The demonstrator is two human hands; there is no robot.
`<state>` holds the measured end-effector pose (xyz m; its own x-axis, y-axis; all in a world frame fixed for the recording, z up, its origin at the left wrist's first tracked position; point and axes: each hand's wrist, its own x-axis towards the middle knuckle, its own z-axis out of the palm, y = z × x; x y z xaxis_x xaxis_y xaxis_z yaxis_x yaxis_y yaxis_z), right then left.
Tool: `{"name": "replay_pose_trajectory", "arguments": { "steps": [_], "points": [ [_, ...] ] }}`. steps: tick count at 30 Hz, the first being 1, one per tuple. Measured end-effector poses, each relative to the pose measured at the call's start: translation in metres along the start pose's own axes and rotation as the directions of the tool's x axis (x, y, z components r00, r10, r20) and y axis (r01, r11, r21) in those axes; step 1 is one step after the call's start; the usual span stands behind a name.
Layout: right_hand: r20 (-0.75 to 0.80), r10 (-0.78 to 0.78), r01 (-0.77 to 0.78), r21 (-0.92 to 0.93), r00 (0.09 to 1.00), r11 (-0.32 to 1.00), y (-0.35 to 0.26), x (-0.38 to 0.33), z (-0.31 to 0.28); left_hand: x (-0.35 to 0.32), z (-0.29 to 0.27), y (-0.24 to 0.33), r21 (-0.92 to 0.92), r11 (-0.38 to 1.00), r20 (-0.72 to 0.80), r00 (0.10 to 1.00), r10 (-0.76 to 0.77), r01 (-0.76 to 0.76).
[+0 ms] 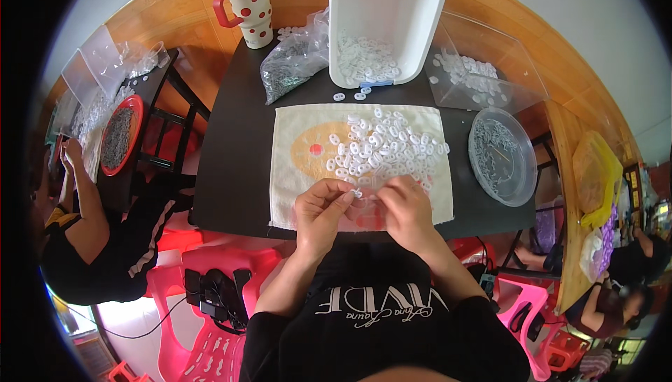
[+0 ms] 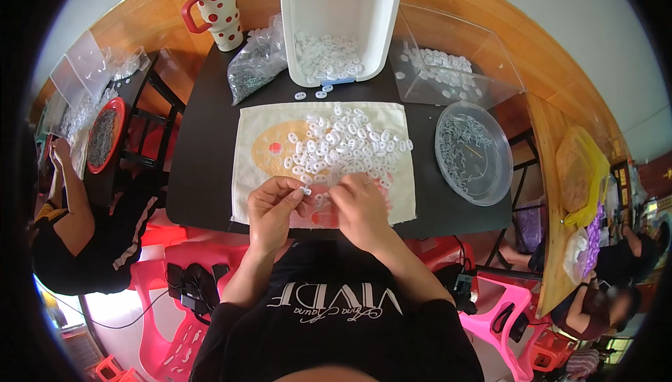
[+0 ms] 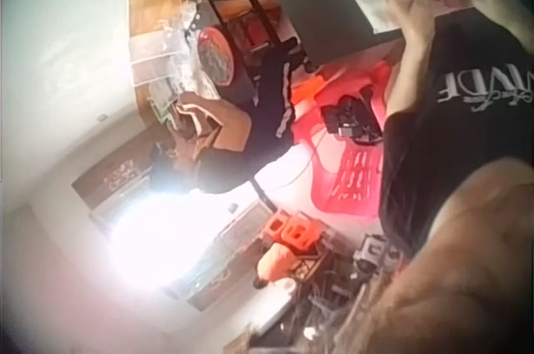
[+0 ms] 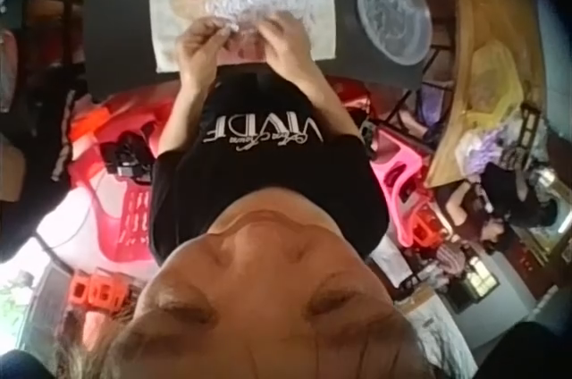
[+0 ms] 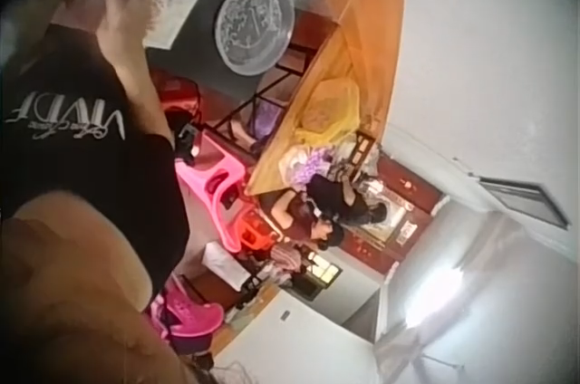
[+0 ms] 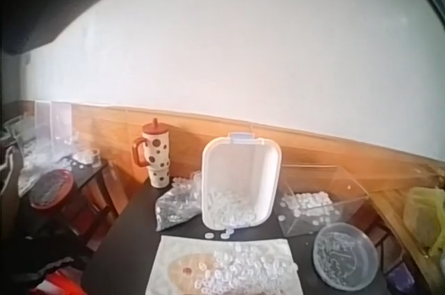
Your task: Assembling small white plastic rings and clips by hand.
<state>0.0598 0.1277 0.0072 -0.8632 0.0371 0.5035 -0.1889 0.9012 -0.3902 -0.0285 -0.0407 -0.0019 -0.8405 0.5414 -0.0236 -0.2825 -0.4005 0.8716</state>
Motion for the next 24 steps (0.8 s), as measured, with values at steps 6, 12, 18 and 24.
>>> {"name": "replay_pose_trajectory", "arguments": {
  "steps": [6, 12, 18, 24],
  "points": [
    [0.060, 0.466, -0.292, 0.847, 0.883, 0.444, -0.004, 0.004, -0.019, -0.003, 0.011, -0.004, 0.090, 0.994, 0.036, 0.998, 0.058, -0.061],
    [0.068, 0.502, -0.281, 0.888, 0.862, 0.363, -0.010, 0.001, -0.020, -0.007, 0.029, -0.004, 0.084, 0.996, 0.056, 0.998, 0.004, -0.009],
    [-0.015, 0.428, -0.223, 0.836, 0.904, 0.501, -0.010, -0.001, -0.022, -0.009, 0.030, -0.012, 0.151, 0.983, 0.112, 0.990, 0.088, -0.104],
    [-0.065, 0.371, -0.187, 0.774, 0.927, 0.604, -0.013, 0.001, -0.028, -0.009, 0.032, -0.010, 0.167, 0.976, 0.127, 0.984, 0.122, -0.143]
  ]
}}
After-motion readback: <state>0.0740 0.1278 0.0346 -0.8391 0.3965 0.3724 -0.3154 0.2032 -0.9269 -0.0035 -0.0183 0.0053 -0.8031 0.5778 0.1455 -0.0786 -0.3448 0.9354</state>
